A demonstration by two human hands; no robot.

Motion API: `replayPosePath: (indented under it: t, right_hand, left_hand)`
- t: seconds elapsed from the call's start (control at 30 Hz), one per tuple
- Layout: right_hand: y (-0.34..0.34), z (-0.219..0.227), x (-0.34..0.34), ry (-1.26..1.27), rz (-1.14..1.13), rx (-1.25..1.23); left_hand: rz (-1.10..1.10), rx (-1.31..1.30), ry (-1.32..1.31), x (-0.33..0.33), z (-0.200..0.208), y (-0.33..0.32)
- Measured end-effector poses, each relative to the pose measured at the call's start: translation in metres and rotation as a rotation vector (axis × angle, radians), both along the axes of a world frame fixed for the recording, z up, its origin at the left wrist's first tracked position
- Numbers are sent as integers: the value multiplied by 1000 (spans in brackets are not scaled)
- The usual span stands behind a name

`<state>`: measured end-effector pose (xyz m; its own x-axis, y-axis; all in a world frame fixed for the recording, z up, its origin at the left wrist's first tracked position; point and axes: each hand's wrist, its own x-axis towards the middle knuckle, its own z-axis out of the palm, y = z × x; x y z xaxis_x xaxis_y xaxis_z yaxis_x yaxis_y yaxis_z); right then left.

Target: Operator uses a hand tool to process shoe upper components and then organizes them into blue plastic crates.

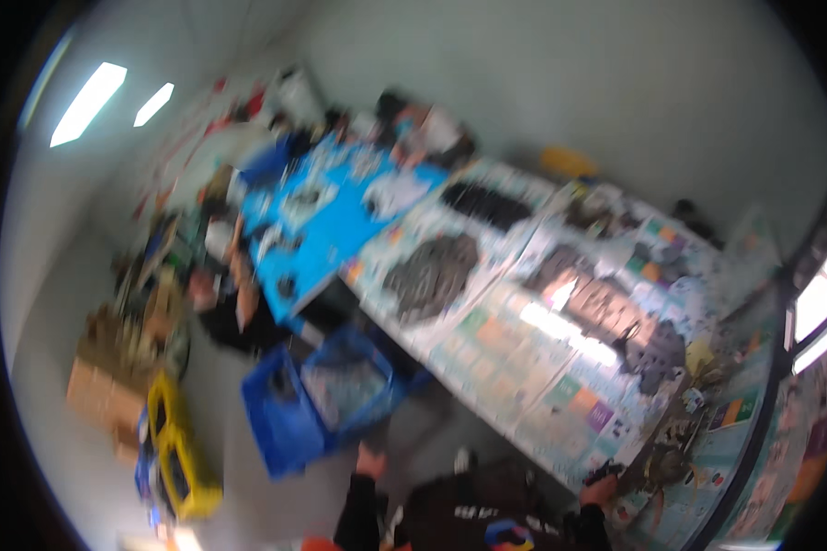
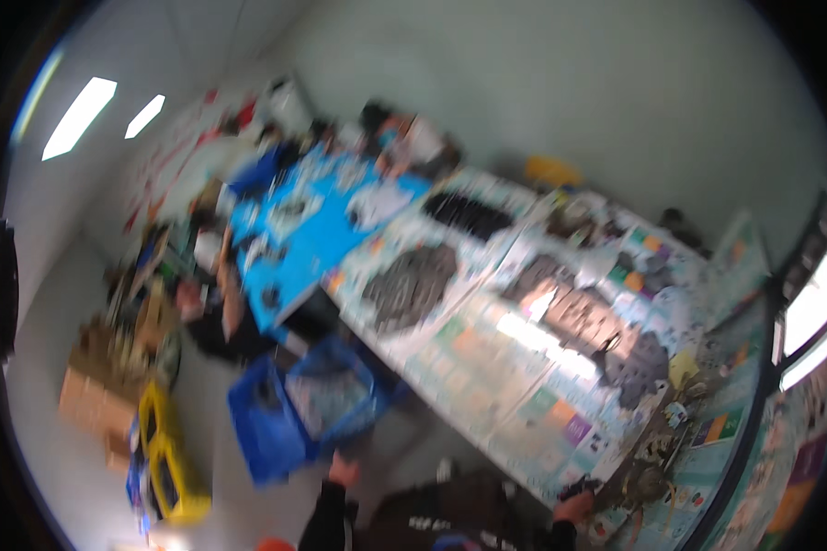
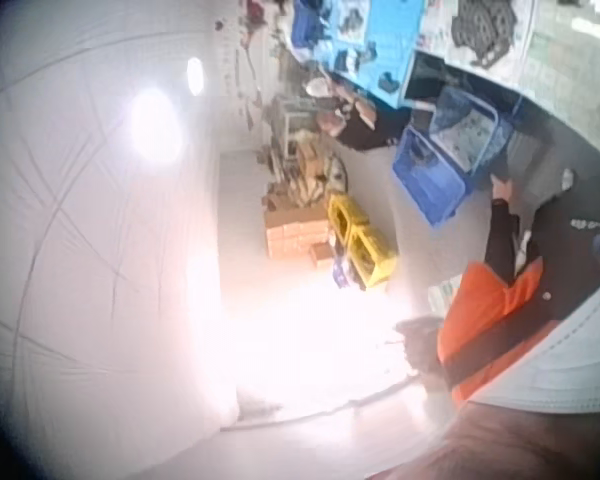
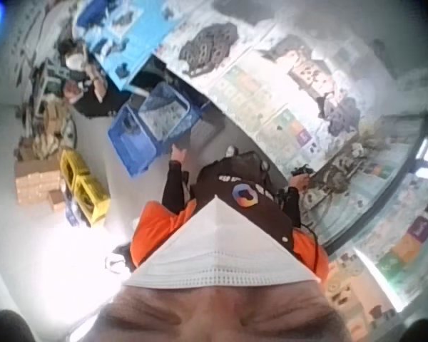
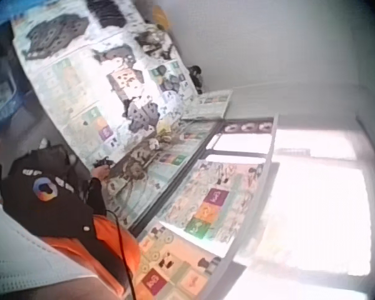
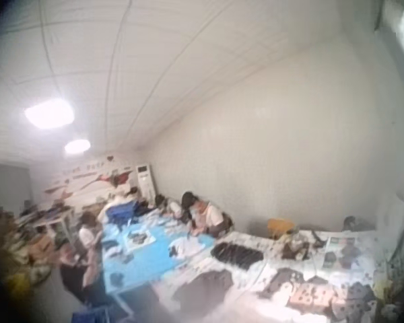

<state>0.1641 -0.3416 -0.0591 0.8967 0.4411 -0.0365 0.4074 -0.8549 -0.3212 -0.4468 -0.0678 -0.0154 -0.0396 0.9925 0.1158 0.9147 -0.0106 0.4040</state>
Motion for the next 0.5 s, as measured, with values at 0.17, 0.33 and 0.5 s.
replayPosePath:
  t: [0.17,0.33,0.5]
  right_hand:
    - [8,20,1,215,-147,37]
    - [21,88,-10,300,-212,8]
    - [29,65,-12,254,-268,7]
  left_hand:
    - [-19,-36,-365,48,80,116]
    - [89,-1067,-1532,58,111,155]
    - [-239,-449,-980,178,200,171]
